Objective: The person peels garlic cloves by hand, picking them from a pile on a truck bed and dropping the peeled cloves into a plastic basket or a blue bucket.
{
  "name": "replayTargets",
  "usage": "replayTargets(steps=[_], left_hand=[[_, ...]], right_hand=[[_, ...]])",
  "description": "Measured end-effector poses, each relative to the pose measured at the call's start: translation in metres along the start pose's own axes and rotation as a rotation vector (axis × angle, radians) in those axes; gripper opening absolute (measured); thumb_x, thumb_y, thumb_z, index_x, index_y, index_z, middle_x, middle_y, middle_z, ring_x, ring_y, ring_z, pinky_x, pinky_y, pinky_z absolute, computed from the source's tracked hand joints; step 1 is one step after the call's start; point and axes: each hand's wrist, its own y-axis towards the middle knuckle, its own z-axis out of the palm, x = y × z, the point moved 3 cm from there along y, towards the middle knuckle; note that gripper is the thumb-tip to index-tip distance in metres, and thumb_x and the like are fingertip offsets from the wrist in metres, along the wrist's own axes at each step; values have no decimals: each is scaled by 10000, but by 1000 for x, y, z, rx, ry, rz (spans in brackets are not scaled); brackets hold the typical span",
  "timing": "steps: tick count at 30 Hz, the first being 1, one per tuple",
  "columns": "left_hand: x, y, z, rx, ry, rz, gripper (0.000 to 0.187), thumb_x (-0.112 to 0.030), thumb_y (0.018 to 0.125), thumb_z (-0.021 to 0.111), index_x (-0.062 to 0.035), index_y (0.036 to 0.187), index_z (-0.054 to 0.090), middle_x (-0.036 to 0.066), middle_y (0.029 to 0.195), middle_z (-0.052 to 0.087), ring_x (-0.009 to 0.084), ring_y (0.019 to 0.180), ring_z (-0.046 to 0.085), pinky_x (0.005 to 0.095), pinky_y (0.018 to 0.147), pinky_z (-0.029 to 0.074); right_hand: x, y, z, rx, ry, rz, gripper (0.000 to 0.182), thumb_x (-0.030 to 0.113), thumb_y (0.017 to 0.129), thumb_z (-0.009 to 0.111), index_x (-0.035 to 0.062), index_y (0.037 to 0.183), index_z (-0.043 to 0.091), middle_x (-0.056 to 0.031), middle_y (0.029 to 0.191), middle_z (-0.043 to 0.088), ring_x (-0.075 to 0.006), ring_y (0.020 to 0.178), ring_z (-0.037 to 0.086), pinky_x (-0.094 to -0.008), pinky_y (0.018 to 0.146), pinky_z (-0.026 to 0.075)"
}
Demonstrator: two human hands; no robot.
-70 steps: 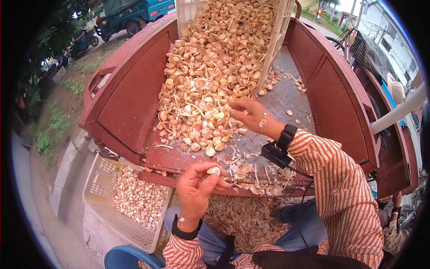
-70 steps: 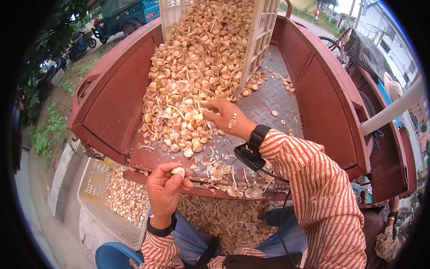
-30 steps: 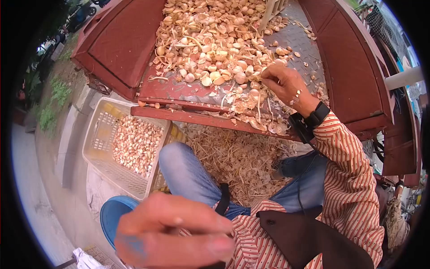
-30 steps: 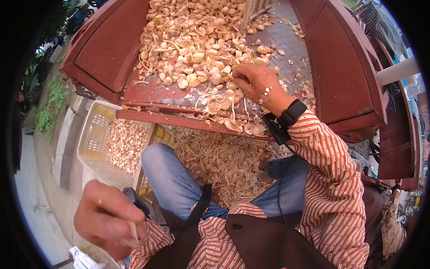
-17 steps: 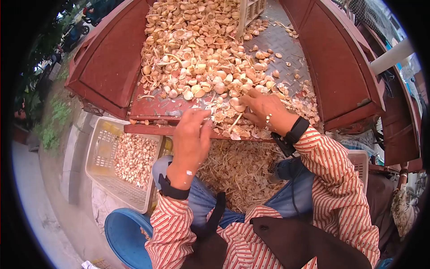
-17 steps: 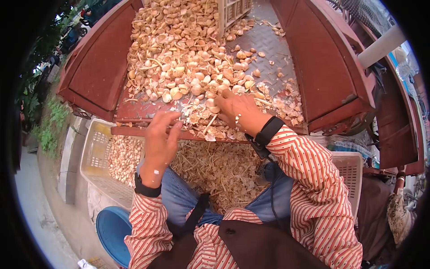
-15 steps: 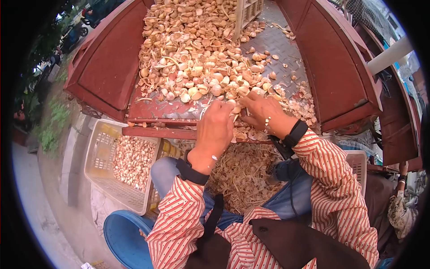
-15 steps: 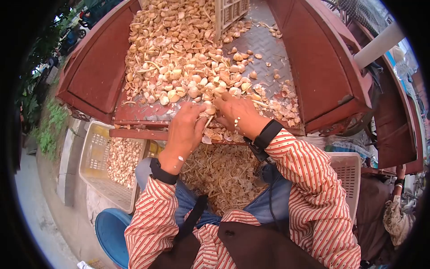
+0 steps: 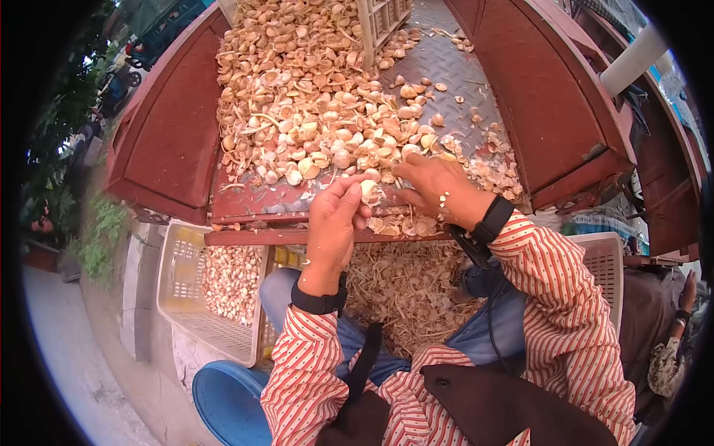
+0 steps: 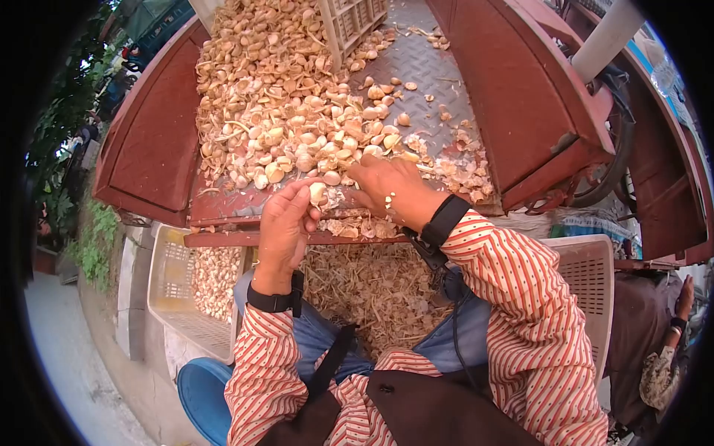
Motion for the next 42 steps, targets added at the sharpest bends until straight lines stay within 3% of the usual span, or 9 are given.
replayTargets(steps=[5, 9, 14, 17, 19, 25, 28, 30, 42], left_hand=[[4, -21, -7, 93, -513, -142, 295, -124, 934, 470, 46, 1176, 476, 104, 883, 570, 84, 678, 495, 162, 535, 411], [-26, -65, -32, 31, -556, -82, 303, -117, 936, 455, 60, 1183, 453, 110, 876, 541, 91, 691, 482, 167, 544, 417], [-78, -216, -173, -729, 509, 186, 242, -160, 934, 475, 23, 1063, 568, -1, 775, 558, 31, 591, 463, 166, 521, 379], [-47, -342, -288, -1002, 1493, -99, 240, -128, 853, 524, 44, 1003, 598, 91, 774, 616, 184, 652, 567, 290, 613, 463], [-41, -365, -275, -912, 1556, -680, 272, -128, 820, 538, 71, 998, 592, 175, 887, 635, 253, 760, 601, 341, 705, 475], [-52, -201, -193, -768, 952, 40, 233, -110, 881, 524, 47, 1039, 588, 92, 932, 622, 139, 798, 570, 262, 695, 456], [-59, -75, -82, -353, 1031, 430, 195, -33, 819, 566, 15, 1003, 608, 128, 832, 596, 228, 718, 599, 298, 651, 470], [-47, -20, -41, -234, 1214, 486, 190, -41, 780, 591, 12, 961, 614, 180, 852, 603, 318, 766, 605, 350, 675, 479], [-14, 66, -31, -92, 1396, 204, 59, -52, 655, 598, -48, 692, 643, 192, 727, 618, 358, 746, 615, 435, 672, 489]], right_hand=[[10, 5, -8, 336, 102, 15, 220, 282, 819, 578, 68, 865, 597, -143, 776, 603, -327, 755, 596, -431, 657, 453], [-2, 11, -1, 115, 52, 10, 154, 214, 797, 555, 68, 809, 600, -144, 697, 608, -349, 699, 599, -448, 632, 460], [1, 32, -2, -71, 128, -74, 117, 138, 802, 549, 50, 866, 590, -136, 779, 592, -338, 761, 586, -414, 657, 460], [13, 48, 13, -17, 17, -80, 149, 116, 797, 556, 65, 934, 585, -126, 867, 580, -331, 815, 588, -420, 683, 473], [17, 52, 21, 24, -23, -83, 158, 120, 777, 566, 73, 928, 574, -139, 898, 566, -336, 839, 586, -431, 699, 479], [10, 54, 28, 8, 52, -125, 135, 103, 748, 562, 29, 859, 540, -154, 875, 565, -358, 811, 577, -456, 685, 468], [8, 44, 15, 92, 425, 19, 142, 101, 798, 613, 23, 902, 556, -68, 803, 566, -189, 718, 567, -324, 656, 475], [7, 33, 13, 144, 746, 151, 157, 98, 828, 635, 25, 950, 568, 0, 795, 550, -56, 722, 522, -221, 652, 455], [68, -20, -54, 88, 1543, -177, 274, -45, 786, 643, 0, 1043, 559, -74, 970, 601, -135, 900, 613, -236, 772, 513]])
